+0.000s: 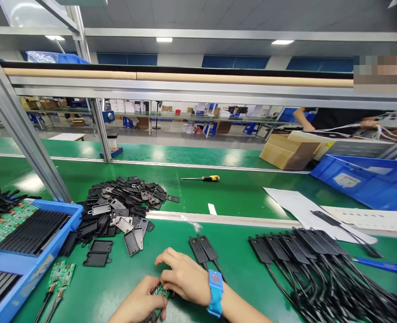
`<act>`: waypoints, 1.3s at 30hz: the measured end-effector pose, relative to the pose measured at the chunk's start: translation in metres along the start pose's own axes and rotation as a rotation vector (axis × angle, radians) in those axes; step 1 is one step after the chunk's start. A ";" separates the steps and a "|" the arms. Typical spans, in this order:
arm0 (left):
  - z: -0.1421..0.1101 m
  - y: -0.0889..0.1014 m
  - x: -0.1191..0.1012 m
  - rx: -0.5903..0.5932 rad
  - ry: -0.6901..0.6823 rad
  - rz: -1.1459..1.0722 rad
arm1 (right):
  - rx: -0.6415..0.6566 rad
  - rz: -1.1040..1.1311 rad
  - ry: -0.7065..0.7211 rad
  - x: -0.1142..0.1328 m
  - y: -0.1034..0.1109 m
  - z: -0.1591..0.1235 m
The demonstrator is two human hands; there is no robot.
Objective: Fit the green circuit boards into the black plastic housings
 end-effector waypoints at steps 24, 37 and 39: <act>0.010 0.017 0.006 -0.249 -0.374 -0.431 | -0.311 0.051 -0.612 -0.126 0.000 0.028; 0.008 0.019 -0.003 -0.358 -0.382 -0.513 | -0.461 0.404 -0.674 -0.095 -0.036 0.104; 0.005 0.017 -0.007 -0.336 -0.378 -0.509 | -0.541 0.459 -0.658 -0.084 -0.020 0.084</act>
Point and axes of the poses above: each hand's wrist, its own z-axis towards the middle knuckle, its own y-axis out of the back of the hand, x = y × z, the point moved 1 cm from there along z, towards the middle knuckle, and after that the axes turned 4 degrees about y, right-handed, at the moved point
